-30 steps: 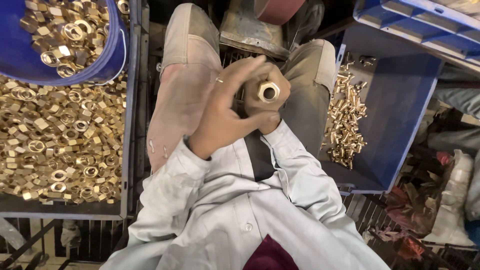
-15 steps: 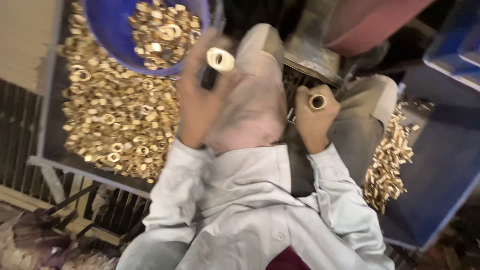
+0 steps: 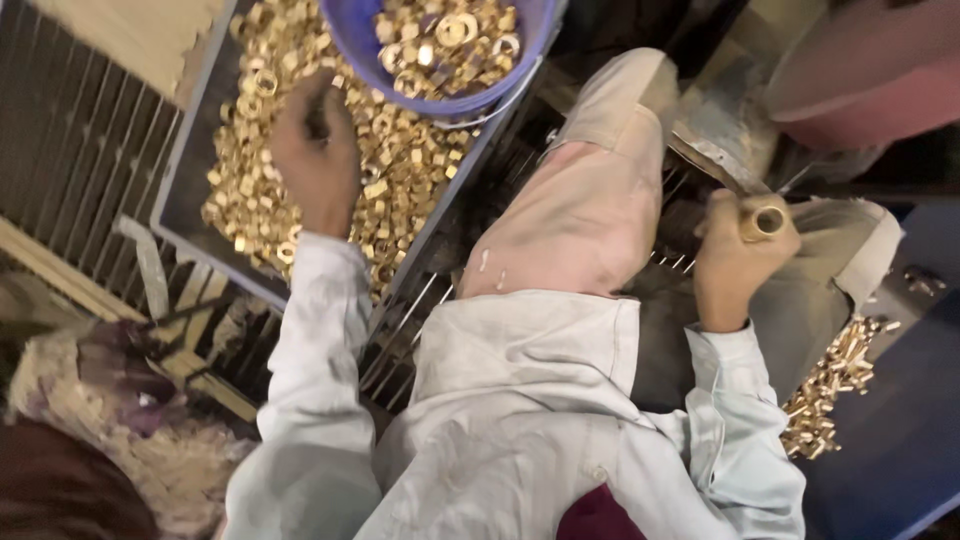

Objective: The person sits on the floor and manually polishes small brass-colored metal parts using a handheld cylindrical tool against a rotating grinding wheel. They repeatedly pick up parts from a blue bucket, rub them against the wheel, and place them into a blue bin.

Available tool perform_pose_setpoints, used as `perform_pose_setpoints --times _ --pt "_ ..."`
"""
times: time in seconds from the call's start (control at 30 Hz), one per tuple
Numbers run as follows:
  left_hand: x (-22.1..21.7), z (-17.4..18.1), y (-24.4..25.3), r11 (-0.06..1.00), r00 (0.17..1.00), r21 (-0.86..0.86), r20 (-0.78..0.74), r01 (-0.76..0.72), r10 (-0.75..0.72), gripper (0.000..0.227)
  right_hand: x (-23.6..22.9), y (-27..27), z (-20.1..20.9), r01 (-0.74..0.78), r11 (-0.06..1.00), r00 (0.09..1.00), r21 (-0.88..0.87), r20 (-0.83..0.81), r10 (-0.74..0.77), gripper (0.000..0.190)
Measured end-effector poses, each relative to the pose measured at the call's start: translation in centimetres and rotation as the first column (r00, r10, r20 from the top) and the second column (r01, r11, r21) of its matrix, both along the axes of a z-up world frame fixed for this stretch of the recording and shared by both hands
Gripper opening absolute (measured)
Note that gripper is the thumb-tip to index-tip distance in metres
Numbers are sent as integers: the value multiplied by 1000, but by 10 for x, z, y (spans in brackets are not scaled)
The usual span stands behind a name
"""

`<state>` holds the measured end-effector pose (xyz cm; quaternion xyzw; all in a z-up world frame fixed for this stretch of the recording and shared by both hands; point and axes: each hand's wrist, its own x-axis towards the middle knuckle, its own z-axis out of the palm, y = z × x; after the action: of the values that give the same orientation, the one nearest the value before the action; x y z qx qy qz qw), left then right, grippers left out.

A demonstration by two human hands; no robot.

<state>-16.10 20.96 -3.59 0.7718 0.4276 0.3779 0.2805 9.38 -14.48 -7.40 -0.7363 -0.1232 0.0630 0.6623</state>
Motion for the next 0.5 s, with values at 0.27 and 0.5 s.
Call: perform_pose_setpoints --times 0.27,0.5 --pt "-24 -125 35 979 568 146 -822 140 41 70 -3 -1 4 -78 997 994 -13 -74 77 24" --pt "-23 -103 35 990 441 -126 -887 59 -139 71 -6 9 13 -115 987 993 -111 -35 112 27"
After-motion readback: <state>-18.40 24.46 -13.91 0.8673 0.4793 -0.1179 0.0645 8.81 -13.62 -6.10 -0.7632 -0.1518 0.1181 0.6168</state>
